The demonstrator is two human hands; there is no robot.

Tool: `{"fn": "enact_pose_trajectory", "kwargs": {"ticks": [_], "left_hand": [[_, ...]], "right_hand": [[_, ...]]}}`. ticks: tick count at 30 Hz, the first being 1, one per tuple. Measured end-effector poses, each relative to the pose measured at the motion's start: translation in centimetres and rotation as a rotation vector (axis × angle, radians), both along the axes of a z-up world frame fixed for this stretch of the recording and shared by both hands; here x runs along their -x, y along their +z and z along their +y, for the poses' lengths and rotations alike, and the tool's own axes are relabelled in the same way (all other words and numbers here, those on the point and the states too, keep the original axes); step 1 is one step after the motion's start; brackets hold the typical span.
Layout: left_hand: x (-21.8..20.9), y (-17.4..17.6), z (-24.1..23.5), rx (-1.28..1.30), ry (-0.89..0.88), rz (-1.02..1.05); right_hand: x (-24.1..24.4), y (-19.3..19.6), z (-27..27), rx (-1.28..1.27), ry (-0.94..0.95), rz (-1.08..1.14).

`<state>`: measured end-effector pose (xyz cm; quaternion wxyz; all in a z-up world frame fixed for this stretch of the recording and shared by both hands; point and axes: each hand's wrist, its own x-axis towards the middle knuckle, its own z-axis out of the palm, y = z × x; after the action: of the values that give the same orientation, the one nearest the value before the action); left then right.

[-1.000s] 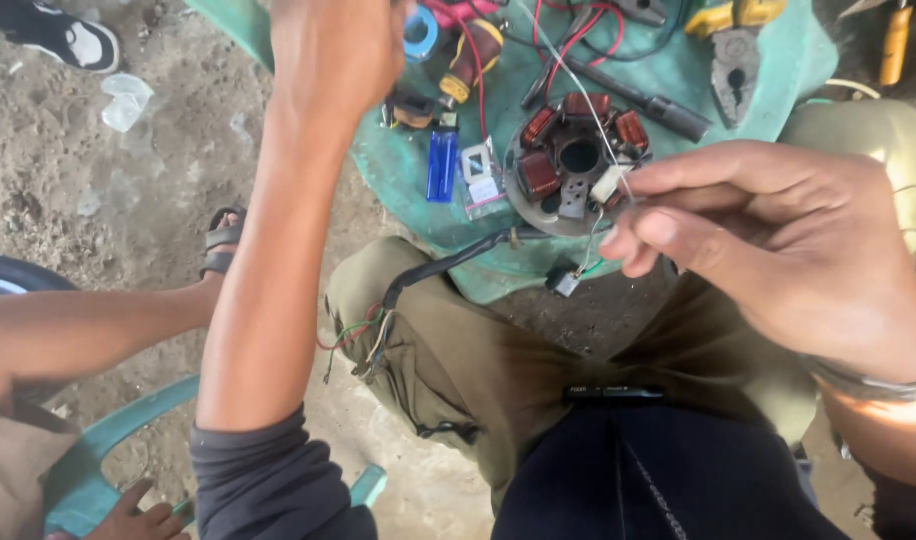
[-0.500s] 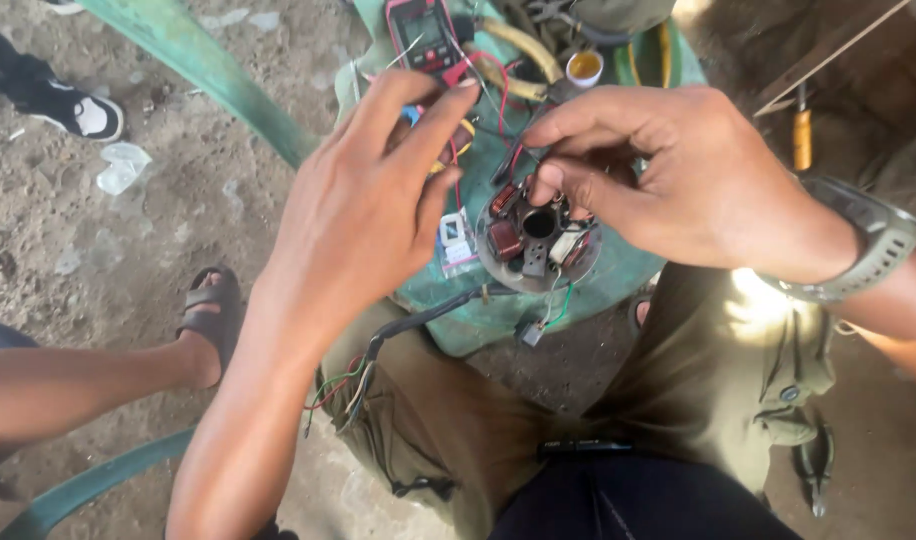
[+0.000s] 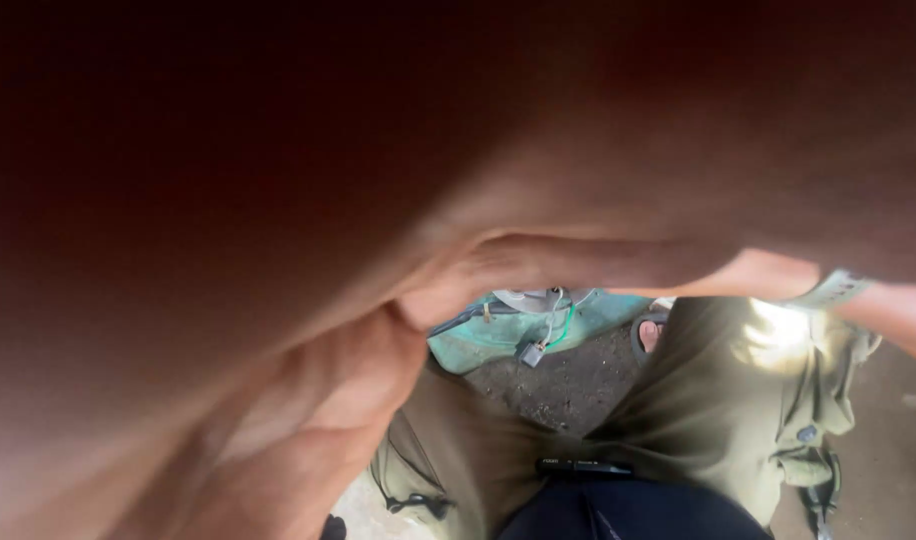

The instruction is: The person sits with a motorcycle stator coil on their lap and solders its wires. They strip and position the wire ends, hold a soldering iron, and feed solder wire to the joint, working over a small table holding pliers, a multimeter, and electrical tape.

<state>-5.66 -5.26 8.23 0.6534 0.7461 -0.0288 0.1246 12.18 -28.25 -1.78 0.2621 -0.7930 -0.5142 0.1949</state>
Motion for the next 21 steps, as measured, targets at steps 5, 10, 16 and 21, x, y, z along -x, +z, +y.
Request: {"fn": "enact_pose_trajectory", "kwargs": {"ticks": [5, 10, 16, 21], "left_hand": [[-1.7, -1.2, 1.1, 0.008, -0.065, 0.040], [-5.1, -4.6, 2.8, 0.052, -0.150, 0.119], [-5.6, -5.6, -1.3, 0.185, -0.302, 0.101], [-4.3, -5.1, -0.8, 0.190, -0.408, 0.202]], "right_hand": [[-1.7, -0.7, -1.7, -0.097, -0.004, 0.034], [-2.8, 0.7, -4.0, -0.160, -0.031, 0.108], [-3.6, 6.8, -7.8, -0.146, -0.101, 0.086], [-0.4, 8.0, -6.4, -0.252, -0.156, 0.173]]}}
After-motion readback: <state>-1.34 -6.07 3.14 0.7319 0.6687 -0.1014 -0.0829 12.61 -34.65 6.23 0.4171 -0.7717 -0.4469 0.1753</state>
